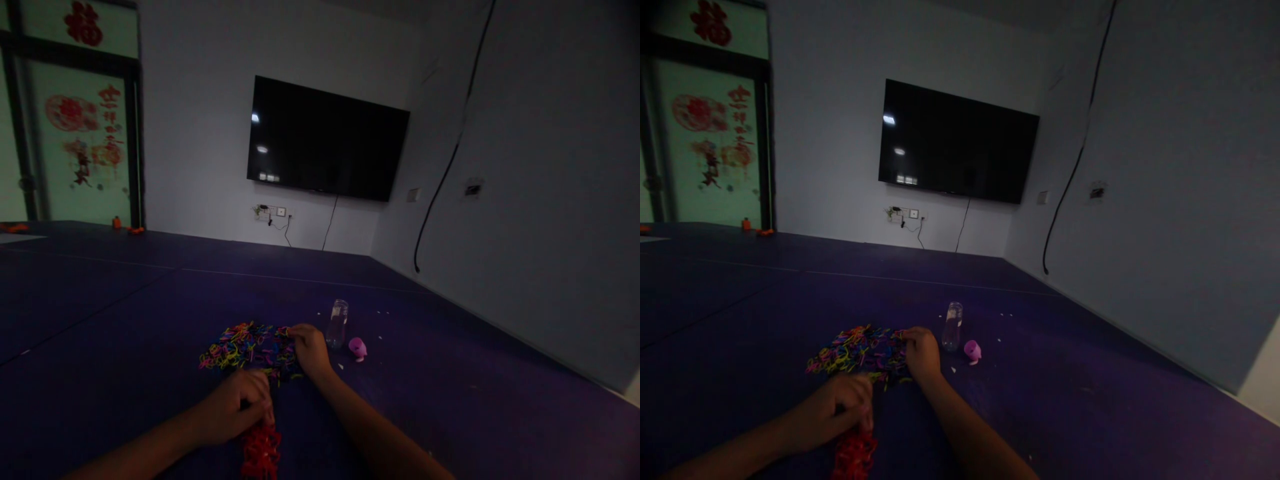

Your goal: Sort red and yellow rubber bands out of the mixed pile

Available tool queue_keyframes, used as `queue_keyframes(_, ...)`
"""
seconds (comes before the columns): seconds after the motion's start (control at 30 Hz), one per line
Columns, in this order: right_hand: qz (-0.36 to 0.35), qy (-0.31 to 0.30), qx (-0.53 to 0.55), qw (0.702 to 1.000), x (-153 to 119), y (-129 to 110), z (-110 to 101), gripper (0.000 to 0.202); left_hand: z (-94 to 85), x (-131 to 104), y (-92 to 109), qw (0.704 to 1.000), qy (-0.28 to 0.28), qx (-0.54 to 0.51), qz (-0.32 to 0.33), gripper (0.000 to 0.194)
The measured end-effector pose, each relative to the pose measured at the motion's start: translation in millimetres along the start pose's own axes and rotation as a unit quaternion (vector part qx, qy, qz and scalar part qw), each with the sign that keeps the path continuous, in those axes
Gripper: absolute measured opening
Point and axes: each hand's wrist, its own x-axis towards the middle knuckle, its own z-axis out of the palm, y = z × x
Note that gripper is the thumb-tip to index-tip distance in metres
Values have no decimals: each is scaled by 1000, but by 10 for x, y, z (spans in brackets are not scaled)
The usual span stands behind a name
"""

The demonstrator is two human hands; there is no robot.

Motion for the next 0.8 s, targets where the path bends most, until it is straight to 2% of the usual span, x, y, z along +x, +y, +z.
queue_keyframes(0.2,-34,19,42,998,-13,-26,-4,39,15,-28,-48,999,23,-20,-16,51)
queue_keyframes(0.37,-64,12,46,997,-14,-59,-2,37,-49,-26,-116,987,123,10,-104,44)
queue_keyframes(0.5,-104,-29,34,994,-40,-103,10,40,-107,-19,-235,964,186,73,-176,35)
queue_keyframes(0.67,-196,-97,14,976,-81,-183,29,46,-125,-43,-445,965,156,109,-181,39)
queue_keyframes(0.8,-241,-131,-9,962,-96,-231,33,47,-117,-68,-516,968,142,134,-159,38)
